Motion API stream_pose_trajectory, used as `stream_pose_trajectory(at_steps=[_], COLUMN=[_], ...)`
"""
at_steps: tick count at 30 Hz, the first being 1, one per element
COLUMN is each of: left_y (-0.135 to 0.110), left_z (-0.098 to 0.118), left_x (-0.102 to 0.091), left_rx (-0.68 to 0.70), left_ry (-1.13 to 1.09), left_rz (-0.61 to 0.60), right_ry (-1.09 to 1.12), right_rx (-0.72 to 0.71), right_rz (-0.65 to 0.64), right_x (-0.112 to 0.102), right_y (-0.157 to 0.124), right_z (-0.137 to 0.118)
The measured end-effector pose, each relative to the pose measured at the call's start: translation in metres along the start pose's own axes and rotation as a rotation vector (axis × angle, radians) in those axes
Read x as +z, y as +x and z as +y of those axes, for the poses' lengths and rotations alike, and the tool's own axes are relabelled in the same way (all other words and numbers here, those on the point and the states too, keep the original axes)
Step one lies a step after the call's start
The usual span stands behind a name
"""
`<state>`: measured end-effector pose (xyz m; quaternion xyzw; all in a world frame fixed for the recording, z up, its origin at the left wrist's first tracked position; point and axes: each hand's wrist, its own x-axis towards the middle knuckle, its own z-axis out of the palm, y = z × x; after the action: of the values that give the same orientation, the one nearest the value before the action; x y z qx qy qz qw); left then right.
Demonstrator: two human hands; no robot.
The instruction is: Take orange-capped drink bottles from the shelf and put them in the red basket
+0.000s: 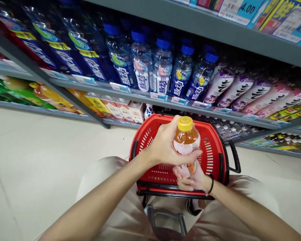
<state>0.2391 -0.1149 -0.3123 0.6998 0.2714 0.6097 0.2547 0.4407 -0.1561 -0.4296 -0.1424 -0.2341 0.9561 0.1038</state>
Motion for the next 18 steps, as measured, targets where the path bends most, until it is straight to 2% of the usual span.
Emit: stream_pose_trajectory(at_steps=[2,5,7,9,11,14,16,18], left_y=[0.000,0.002,0.004,0.008,0.011,0.014,0.013,0.011], left_z=[0.000,-0.003,-0.007,-0.014,-0.023,-0.037,-0.044,-0.049], left_x=[0.001,0.001,0.000,-0.002,-0.004,-0.005,-0.004,-0.002], left_rx=[-0.046,-0.166,-0.284,-0.417,-0.585,-0.808,-0.858,-0.868], left_ry=[0.038,0.053,0.042,0.056,0.108,0.103,0.056,0.029], left_rz=[0.028,0.080,0.124,0.164,0.192,0.205,0.188,0.164], right_ry=[-0.038,-0.128,-0.170,-0.217,-0.313,-0.513,-0.579,-0.550], right_rx=[-0.045,-0.090,-0.131,-0.230,-0.287,-0.217,-0.167,-0.164], right_rz=[0.066,0.243,0.348,0.463,0.530,0.422,0.325,0.294], right_x=[0.002,0.007,0.012,0.017,0.020,0.021,0.022,0.022], right_y=[0.004,0.010,0.013,0.013,0.010,0.000,-0.006,-0.010], right_z=[0.001,0.000,-0.005,-0.012,-0.021,-0.030,-0.032,-0.031])
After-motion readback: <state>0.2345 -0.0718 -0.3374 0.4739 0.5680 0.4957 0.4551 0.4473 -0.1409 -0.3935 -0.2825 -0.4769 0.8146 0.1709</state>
